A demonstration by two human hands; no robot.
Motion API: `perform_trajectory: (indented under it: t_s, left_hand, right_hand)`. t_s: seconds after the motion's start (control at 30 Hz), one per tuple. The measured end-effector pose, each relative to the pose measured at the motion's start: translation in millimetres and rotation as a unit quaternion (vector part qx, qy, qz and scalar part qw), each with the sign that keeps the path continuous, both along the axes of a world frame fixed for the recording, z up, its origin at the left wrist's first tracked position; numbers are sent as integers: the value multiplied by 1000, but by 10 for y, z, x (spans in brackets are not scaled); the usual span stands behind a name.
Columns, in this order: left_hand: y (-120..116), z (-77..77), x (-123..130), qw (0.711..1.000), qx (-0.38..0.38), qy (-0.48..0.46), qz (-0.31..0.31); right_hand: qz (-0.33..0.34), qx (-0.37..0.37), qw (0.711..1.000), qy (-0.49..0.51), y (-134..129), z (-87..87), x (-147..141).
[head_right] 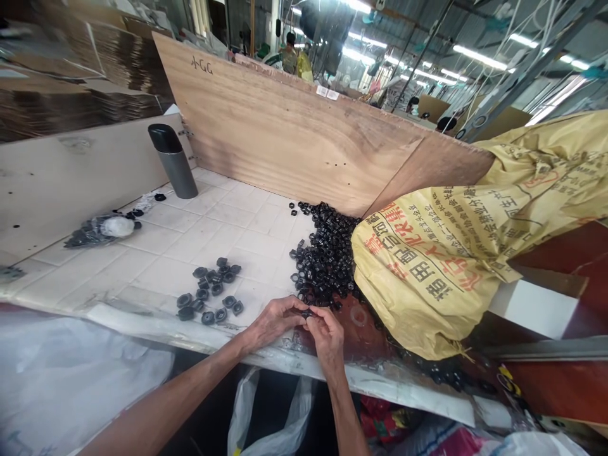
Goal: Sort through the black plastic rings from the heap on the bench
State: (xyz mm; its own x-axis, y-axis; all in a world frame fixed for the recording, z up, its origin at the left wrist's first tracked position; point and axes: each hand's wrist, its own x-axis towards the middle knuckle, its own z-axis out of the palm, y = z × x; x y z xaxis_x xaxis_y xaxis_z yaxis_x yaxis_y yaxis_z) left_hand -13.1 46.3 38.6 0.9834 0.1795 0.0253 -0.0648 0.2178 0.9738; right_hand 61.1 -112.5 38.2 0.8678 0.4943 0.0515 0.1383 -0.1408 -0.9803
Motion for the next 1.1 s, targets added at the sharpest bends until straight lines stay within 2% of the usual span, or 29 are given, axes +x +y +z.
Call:
perform_trajectory:
  t_s: [0.2,0.37,0.57,0.7,0.87,1.0,1.1]
  left_hand:
    - [41,-41,2,985,158,-61,28]
    - [54,-41,3,975,196,-99,25]
    - [39,-23,23,981,179,-73,18]
    - [33,-61,36,983,179,-42,17]
    - [29,-108,36,989,142,-16,35]
    - [24,-138,39,992,123,-15,39]
    - [21,-148,43,992,116,-23,34]
  right_hand:
    - [-17,-47,999,-23,13,-62,25]
    - [-19,-87,994,-56,39,-102,32]
    - [-38,-108,986,-122,68,-147,46]
    - [-25,-78,993,-87,57,-91,22]
    - [5,-28,999,-31,21,-48,-6]
    - [18,-42,999,-26,2,-82,18]
    - [24,-19,998,-46,5,-83,35]
